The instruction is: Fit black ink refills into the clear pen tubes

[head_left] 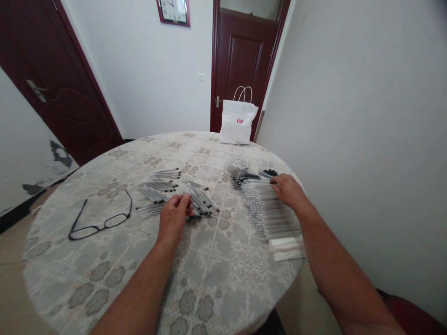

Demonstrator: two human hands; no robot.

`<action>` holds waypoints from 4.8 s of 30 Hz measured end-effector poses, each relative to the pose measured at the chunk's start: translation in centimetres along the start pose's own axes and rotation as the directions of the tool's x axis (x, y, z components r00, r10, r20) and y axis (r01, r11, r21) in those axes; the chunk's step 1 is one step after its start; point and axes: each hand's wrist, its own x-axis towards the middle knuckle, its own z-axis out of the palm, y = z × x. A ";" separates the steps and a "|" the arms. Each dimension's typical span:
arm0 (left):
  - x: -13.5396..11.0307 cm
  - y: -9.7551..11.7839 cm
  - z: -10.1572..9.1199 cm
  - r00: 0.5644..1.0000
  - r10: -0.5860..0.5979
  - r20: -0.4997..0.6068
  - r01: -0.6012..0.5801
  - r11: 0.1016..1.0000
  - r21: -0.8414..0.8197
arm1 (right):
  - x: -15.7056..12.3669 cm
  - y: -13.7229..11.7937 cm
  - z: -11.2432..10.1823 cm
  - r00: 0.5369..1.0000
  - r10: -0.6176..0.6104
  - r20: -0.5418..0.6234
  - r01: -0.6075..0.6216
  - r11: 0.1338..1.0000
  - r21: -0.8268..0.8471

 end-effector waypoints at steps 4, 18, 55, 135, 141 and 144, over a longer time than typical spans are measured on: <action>0.4 -0.5 -0.2 1.000 0.008 -0.008 -0.008 1.000 0.014 | 0.7 -0.3 1.2 0.997 0.052 0.055 -0.051 0.998 -0.034; 0.5 -0.2 -0.5 0.999 0.011 -0.035 -0.010 1.000 0.001 | 1.8 -0.8 1.9 0.993 0.119 -0.013 -0.120 0.991 -0.055; -0.6 -0.5 0.4 0.982 -0.051 0.179 0.088 0.974 -0.208 | -3.7 -21.3 3.7 0.953 -0.170 -0.251 0.301 0.626 0.719; -0.4 -0.3 0.4 0.987 -0.070 0.147 0.101 0.970 -0.219 | -3.6 -21.4 5.4 1.000 0.030 0.001 -0.009 0.254 0.967; -0.3 -0.1 0.4 0.988 -0.088 0.128 0.114 0.971 -0.211 | -3.4 -21.3 4.8 1.000 -0.010 0.028 -0.023 0.339 0.941; -0.4 -0.1 0.4 0.987 -0.089 0.135 0.118 0.968 -0.223 | -3.4 -21.4 5.0 1.000 0.020 0.005 -0.010 0.264 0.964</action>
